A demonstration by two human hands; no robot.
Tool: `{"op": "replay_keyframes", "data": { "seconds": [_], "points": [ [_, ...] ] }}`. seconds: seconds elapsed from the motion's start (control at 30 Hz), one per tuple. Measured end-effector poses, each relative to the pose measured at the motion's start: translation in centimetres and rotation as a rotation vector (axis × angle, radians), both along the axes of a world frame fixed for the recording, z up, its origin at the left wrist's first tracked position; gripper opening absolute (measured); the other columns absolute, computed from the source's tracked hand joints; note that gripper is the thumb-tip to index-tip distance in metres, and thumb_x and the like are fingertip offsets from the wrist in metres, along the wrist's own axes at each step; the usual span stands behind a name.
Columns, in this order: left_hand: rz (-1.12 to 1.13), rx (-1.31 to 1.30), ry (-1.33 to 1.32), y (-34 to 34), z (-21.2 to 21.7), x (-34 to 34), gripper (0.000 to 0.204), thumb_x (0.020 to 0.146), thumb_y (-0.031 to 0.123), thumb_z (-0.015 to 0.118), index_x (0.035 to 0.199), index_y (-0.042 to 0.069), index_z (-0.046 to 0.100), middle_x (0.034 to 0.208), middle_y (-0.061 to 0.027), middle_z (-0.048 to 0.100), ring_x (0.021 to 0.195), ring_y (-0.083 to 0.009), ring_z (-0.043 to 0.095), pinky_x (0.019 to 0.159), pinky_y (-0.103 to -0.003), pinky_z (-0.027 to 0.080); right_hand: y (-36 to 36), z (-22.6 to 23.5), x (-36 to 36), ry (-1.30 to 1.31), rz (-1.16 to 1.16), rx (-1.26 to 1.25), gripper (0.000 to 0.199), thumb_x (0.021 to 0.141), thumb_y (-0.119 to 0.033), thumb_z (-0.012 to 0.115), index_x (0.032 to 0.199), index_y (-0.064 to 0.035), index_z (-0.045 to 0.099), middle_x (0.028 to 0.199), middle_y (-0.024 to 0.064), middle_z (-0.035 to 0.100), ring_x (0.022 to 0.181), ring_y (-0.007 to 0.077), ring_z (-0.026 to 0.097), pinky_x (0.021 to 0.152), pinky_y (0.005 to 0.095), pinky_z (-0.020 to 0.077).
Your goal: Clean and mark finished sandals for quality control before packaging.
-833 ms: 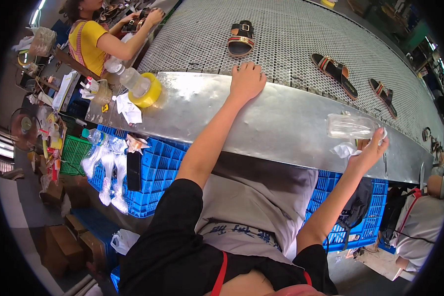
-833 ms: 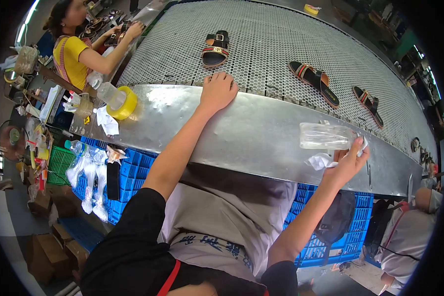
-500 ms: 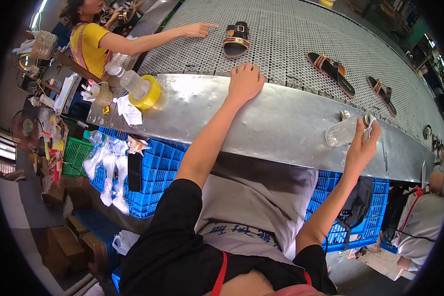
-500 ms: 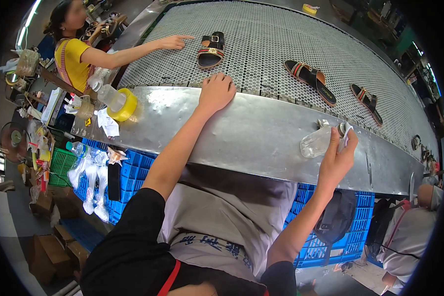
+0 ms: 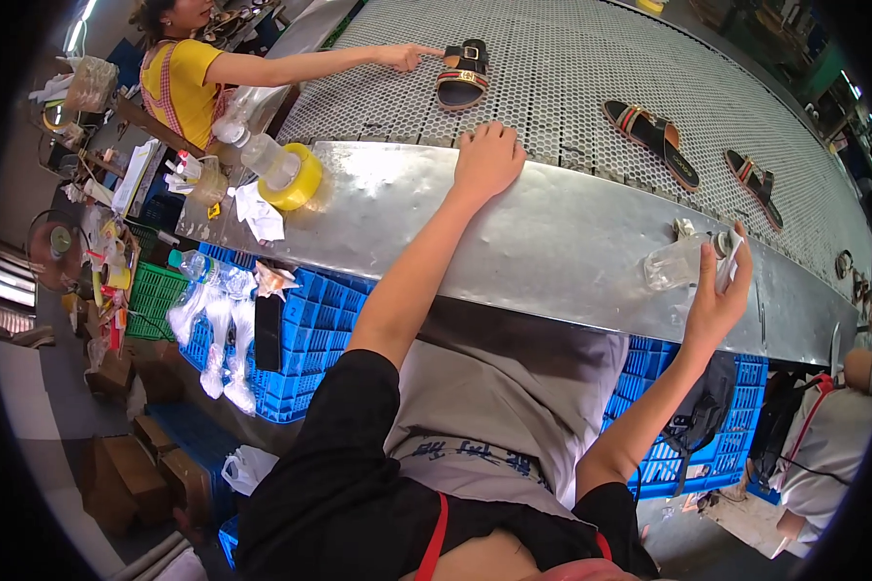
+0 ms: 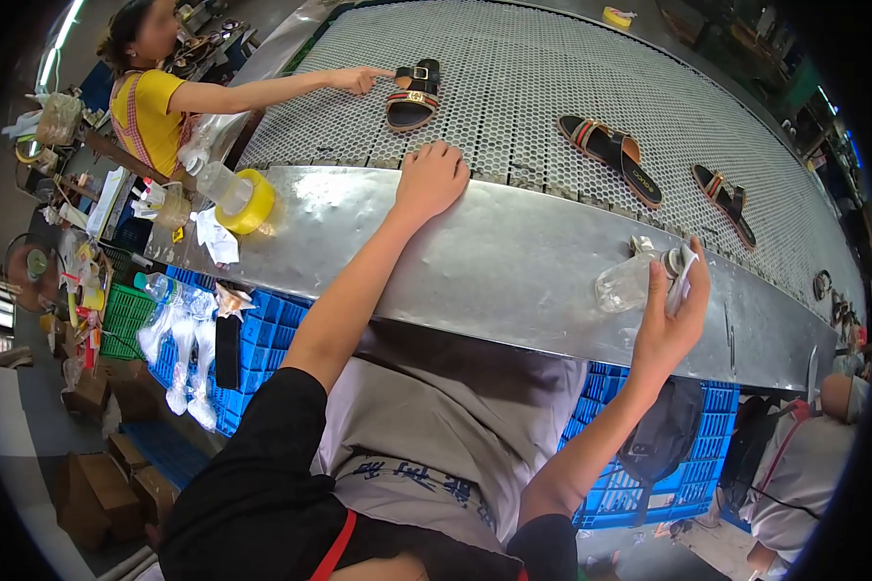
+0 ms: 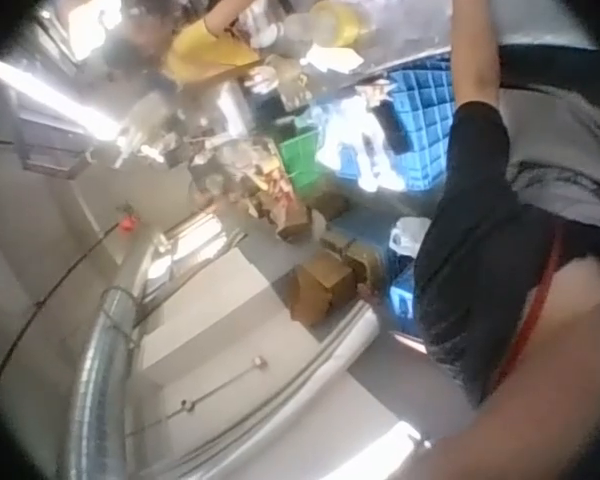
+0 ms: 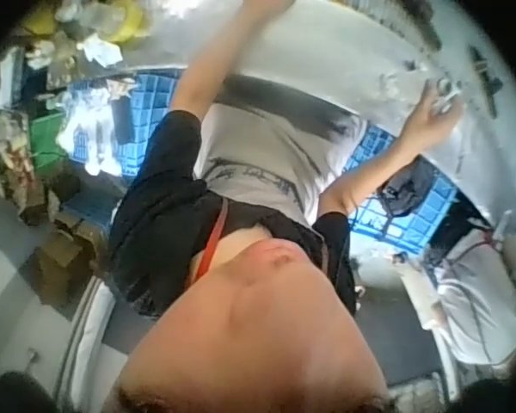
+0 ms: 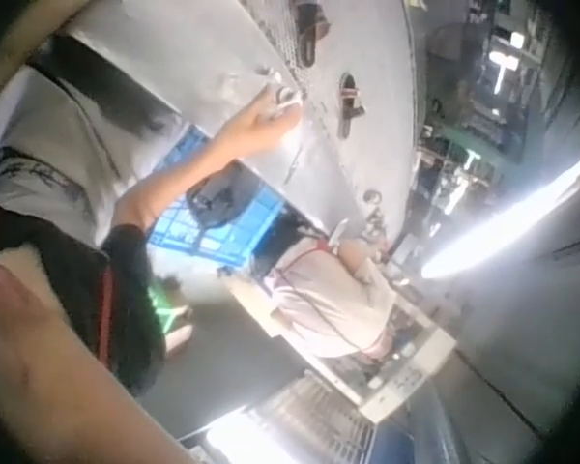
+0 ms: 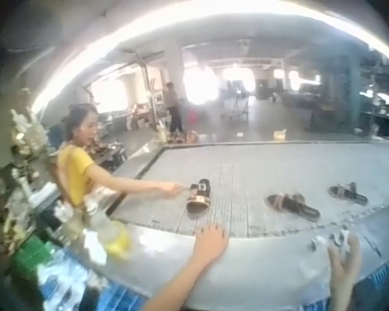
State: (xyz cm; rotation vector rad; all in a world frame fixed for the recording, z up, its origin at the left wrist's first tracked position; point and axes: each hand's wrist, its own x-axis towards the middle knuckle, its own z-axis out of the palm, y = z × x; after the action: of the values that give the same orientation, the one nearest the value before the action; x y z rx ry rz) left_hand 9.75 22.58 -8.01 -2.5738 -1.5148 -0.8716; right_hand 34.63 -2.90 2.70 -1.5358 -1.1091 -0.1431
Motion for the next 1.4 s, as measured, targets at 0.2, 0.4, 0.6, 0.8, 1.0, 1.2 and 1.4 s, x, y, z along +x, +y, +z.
{"op": "replay_keyframes", "data": {
  "seconds": [0.2,0.4,0.6,0.8,1.0,1.2,1.4],
  "points": [
    [-0.07,-0.011,-0.175,2.0,0.7,-0.4,0.027,0.089,0.028,0.058,0.107,0.009,0.066,0.115,-0.0103,0.06,0.118,-0.0291,0.054,0.096,-0.05,0.042,-2.2,1.3,-3.2,-0.394,-0.148,-0.009,0.035,0.09,-0.003,0.071,0.121,0.0028,0.057,0.143,0.02,0.054,0.129,0.0359,0.054,0.107,0.041,0.0423],
    [0.383,0.152,-0.126,11.9,2.2,-4.1,0.048,0.086,0.038,0.068,0.121,0.006,0.059,0.133,-0.0159,0.049,0.121,-0.0432,0.049,0.099,-0.058,0.041,-4.0,-1.5,-9.6,-0.371,0.186,-0.147,0.031,0.088,-0.004,0.073,0.116,0.0037,0.06,0.138,0.023,0.056,0.124,0.0392,0.058,0.1,0.0426,0.0478],
    [0.206,-0.155,-0.037,11.0,3.1,-4.2,0.053,0.072,0.033,0.083,0.114,0.011,0.059,0.128,-0.012,0.049,0.118,-0.0429,0.05,0.087,-0.053,0.053,-0.3,-4.9,-10.9,0.02,0.339,-0.217,0.026,0.09,-0.005,0.071,0.112,0.0059,0.063,0.133,0.0208,0.06,0.119,0.0335,0.06,0.1,0.0376,0.0461],
    [-0.086,0.476,0.046,1.0,8.7,-6.9,0.035,0.07,0.015,0.08,0.098,0.012,0.06,0.114,-0.0052,0.054,0.113,-0.0397,0.052,0.079,-0.048,0.054,0.8,-6.2,-10.4,0.113,0.294,-0.22,0.025,0.091,-0.004,0.07,0.113,0.0055,0.062,0.131,0.0192,0.061,0.118,0.0305,0.061,0.1,0.0367,0.0464],
    [-0.098,0.72,0.214,-9.9,14.4,-10.4,0.026,0.071,0.012,0.077,0.094,0.017,0.065,0.12,-0.0008,0.056,0.122,-0.0385,0.053,0.08,-0.044,0.053,0.7,-6.6,-10.1,0.078,0.312,-0.211,0.026,0.091,-0.003,0.069,0.115,0.0043,0.062,0.128,0.0187,0.063,0.115,0.0294,0.062,0.099,0.0356,0.0465],
    [-0.138,0.821,0.326,-15.5,16.3,-12.6,0.03,0.072,0.013,0.079,0.097,0.02,0.065,0.124,0.0032,0.056,0.12,-0.0396,0.056,0.075,-0.041,0.054,0.4,-7.5,-9.5,0.256,0.306,-0.19,0.031,0.09,-0.001,0.069,0.12,0.0032,0.06,0.13,0.0166,0.062,0.116,0.0257,0.06,0.097,0.0337,0.0468],
    [-0.203,0.831,0.4,-18.7,16.9,-13.9,0.021,0.079,0.014,0.071,0.097,0.022,0.063,0.118,0.0075,0.058,0.124,-0.0341,0.057,0.056,-0.032,0.034,0.2,-4.5,-9.5,0.308,0.308,-0.023,0.043,0.091,-0.003,0.07,0.13,-0.0011,0.055,0.136,0.0141,0.06,0.119,0.0192,0.056,0.097,0.0311,0.0463]
  ]
}}
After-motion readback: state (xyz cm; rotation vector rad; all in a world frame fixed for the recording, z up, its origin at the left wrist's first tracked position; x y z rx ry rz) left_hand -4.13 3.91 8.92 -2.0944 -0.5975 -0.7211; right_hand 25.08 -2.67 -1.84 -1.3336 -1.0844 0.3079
